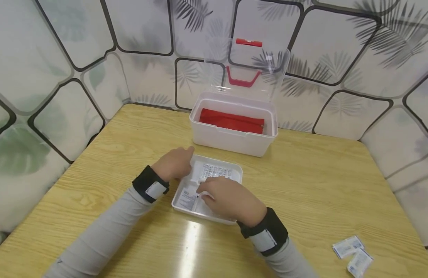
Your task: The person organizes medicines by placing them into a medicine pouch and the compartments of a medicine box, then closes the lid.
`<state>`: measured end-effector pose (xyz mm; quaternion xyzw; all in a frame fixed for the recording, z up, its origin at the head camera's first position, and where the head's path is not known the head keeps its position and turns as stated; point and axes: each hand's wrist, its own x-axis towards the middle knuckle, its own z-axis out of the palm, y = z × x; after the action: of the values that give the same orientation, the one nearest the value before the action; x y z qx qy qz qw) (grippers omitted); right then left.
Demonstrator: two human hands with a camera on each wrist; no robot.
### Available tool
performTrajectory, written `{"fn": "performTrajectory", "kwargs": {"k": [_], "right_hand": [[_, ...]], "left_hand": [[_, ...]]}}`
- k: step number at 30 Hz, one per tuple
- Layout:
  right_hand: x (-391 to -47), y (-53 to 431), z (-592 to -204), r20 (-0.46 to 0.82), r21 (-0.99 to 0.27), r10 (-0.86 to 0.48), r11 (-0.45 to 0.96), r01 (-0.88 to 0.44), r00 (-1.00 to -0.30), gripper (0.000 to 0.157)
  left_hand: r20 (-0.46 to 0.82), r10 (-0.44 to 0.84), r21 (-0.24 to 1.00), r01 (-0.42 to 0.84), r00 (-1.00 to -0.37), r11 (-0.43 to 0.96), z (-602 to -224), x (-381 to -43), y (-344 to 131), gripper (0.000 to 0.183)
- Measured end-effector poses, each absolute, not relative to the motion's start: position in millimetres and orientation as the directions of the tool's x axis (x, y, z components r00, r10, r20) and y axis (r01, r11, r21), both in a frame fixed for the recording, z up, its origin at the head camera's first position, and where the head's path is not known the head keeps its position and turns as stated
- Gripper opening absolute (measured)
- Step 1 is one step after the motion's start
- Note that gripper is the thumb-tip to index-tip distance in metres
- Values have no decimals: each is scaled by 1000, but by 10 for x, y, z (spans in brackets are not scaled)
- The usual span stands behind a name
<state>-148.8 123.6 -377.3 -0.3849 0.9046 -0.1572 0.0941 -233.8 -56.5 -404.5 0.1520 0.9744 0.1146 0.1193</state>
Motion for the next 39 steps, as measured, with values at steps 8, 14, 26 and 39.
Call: {"fn": "performTrajectory", "kwargs": {"k": [8,14,26,39], "right_hand": [[-1440,1412,-3667,44,-337,-709,652,-679,-703,22],[-1289,1738,-3665,11,-325,-635,728,-604,-772,21],[-852,2757,-3628,-54,-390,-350,870,-303,-935,38],[-436,3916,-3916,-247,-223,-10,974,47,-969,68]], "left_hand": [[-254,303,258,238,-919,936,-4051,-2336,-531,49],[-328,287,359,163,-900,919,-4105,-2354,-506,65],[-369,330,389,178,-869,904,-4196,-2464,-617,68],[-410,331,394,162,-850,905,-4203,-2471,-599,66]]}}
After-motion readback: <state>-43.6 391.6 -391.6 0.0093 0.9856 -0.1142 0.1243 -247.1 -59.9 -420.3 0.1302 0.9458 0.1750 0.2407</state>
